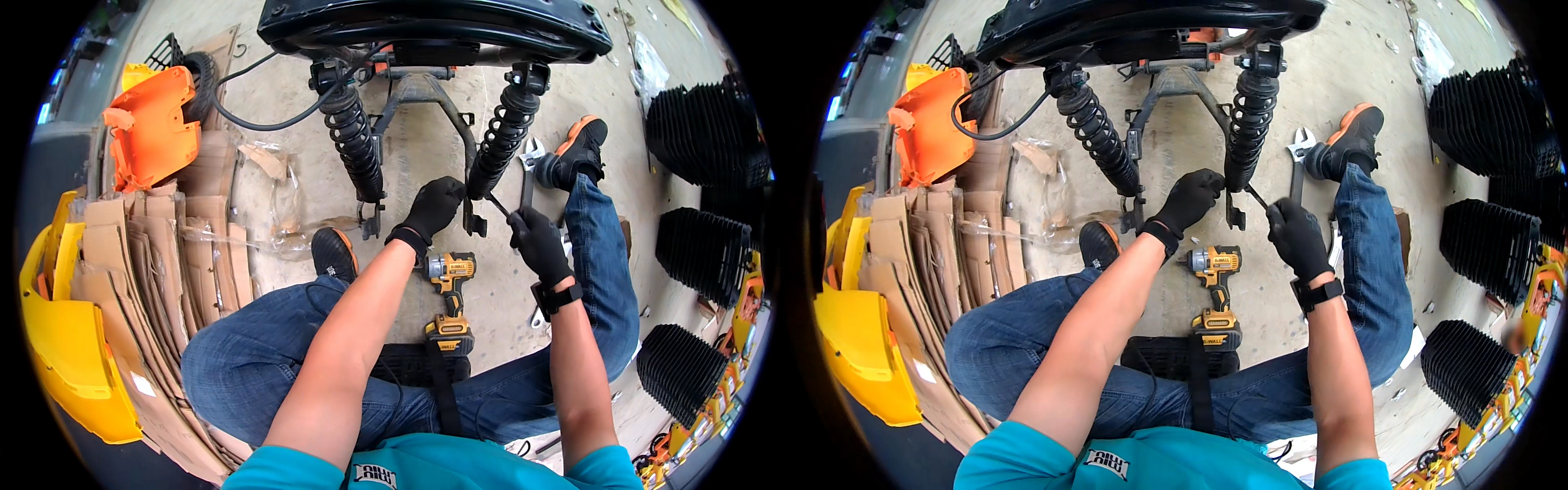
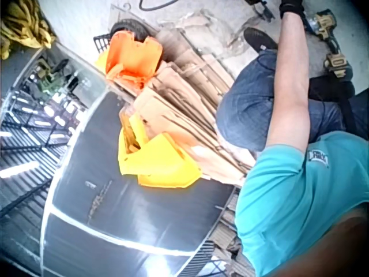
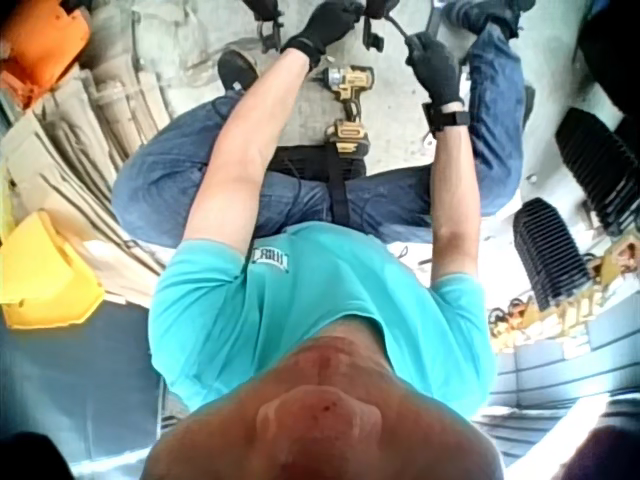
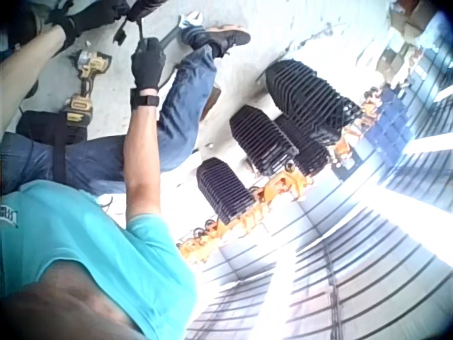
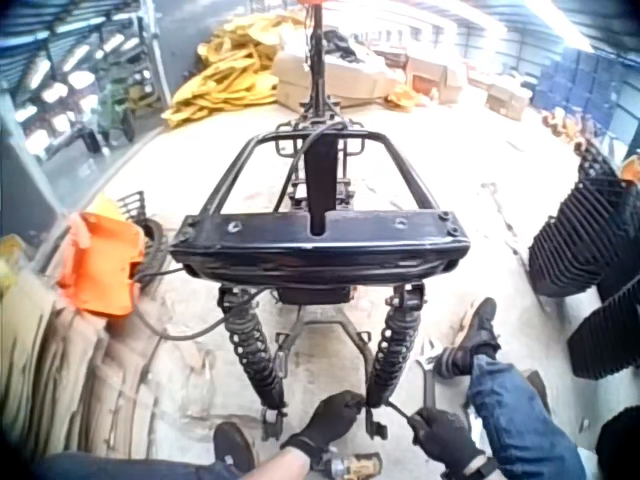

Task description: The person, while sitting on the floor, works on the rear shock absorber assembly of a motorcycle frame using a wrench to tighten a bolt.

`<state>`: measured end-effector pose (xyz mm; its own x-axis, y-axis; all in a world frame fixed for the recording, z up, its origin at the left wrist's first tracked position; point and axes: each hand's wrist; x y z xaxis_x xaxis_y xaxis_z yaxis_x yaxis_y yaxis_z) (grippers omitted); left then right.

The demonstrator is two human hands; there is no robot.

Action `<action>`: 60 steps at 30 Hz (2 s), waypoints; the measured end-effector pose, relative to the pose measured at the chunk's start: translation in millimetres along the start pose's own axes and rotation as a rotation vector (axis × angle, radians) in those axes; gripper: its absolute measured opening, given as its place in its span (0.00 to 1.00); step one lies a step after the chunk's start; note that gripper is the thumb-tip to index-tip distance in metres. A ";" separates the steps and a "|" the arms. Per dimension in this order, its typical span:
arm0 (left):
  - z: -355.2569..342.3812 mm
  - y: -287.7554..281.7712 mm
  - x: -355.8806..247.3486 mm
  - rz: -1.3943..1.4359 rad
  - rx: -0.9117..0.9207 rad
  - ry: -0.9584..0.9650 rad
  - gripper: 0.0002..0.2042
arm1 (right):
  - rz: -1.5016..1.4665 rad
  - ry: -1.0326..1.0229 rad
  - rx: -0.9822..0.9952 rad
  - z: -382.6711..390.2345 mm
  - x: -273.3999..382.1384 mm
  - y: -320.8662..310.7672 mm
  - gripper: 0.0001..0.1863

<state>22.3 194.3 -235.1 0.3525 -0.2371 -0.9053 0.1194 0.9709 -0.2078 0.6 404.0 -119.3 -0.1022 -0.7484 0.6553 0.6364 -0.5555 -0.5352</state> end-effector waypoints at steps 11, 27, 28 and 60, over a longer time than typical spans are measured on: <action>-6.3 5.0 -17.4 -0.012 -0.015 -0.128 0.08 | -0.157 -0.020 0.084 -47.1 -92.7 86.0 0.11; 4.8 -7.6 -7.9 0.318 0.083 -0.030 0.07 | -0.163 0.048 0.230 -6.2 -54.3 27.2 0.13; 5.3 -7.9 -13.1 0.316 0.097 -0.055 0.07 | -0.160 0.055 0.234 -1.9 -45.4 21.1 0.13; 10.4 -10.5 -24.4 0.357 0.138 -0.099 0.08 | -0.088 0.084 0.175 -46.8 -67.3 58.1 0.11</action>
<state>22.2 189.5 -207.0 0.4813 0.1057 -0.8702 0.0943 0.9807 0.1713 8.7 405.2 -219.5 -0.2218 -0.7318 0.6444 0.7447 -0.5537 -0.3725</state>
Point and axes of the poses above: each hand's wrist, its own z-axis away from the middle knuckle, its own y-axis out of the palm, x = y × z, and after that the axes turned 7 degrees about x, right-handed
